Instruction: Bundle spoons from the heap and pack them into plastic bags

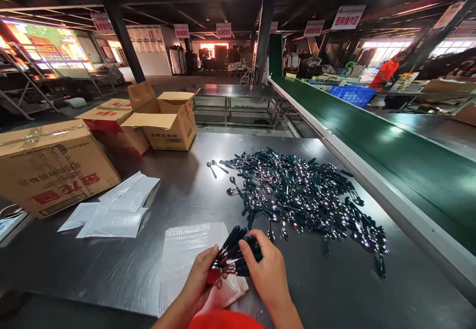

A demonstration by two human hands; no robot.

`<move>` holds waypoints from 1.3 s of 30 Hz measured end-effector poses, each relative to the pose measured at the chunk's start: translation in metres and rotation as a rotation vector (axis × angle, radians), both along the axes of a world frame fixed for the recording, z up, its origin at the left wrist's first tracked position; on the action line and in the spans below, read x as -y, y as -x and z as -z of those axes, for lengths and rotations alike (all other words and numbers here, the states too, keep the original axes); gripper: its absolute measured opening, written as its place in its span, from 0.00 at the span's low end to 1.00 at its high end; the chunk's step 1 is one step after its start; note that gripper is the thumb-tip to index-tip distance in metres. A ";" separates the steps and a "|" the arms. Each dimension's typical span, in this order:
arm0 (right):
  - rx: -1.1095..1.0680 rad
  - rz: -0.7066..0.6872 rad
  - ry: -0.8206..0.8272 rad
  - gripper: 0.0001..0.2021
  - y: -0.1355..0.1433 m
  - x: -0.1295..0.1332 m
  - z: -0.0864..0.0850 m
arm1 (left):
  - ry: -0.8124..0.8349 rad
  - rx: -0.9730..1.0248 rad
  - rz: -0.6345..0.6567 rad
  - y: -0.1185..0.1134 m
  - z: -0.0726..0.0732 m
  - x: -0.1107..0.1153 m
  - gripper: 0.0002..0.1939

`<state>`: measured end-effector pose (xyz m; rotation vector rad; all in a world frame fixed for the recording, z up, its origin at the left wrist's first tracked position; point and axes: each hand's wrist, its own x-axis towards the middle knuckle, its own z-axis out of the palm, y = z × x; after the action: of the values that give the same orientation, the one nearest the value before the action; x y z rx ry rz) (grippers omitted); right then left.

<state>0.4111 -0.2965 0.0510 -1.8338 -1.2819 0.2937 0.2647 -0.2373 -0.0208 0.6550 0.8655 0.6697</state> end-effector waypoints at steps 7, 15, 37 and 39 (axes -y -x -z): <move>0.110 -0.042 -0.037 0.10 -0.001 -0.001 0.003 | -0.010 -0.027 0.033 0.002 0.002 0.002 0.21; 0.086 -0.055 -0.023 0.26 -0.003 0.003 0.013 | -0.054 -0.089 0.121 0.003 0.001 0.000 0.22; -0.535 -0.036 0.039 0.13 -0.018 -0.014 0.072 | -0.012 -0.269 0.166 0.016 0.002 -0.007 0.28; -0.713 0.119 0.127 0.17 -0.027 -0.013 0.089 | -0.132 -0.344 0.204 0.019 0.010 -0.013 0.28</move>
<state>0.4382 -0.2838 -0.0384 -1.6659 -0.6647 0.8858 0.2456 -0.2244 -0.0309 0.9825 1.0597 0.4370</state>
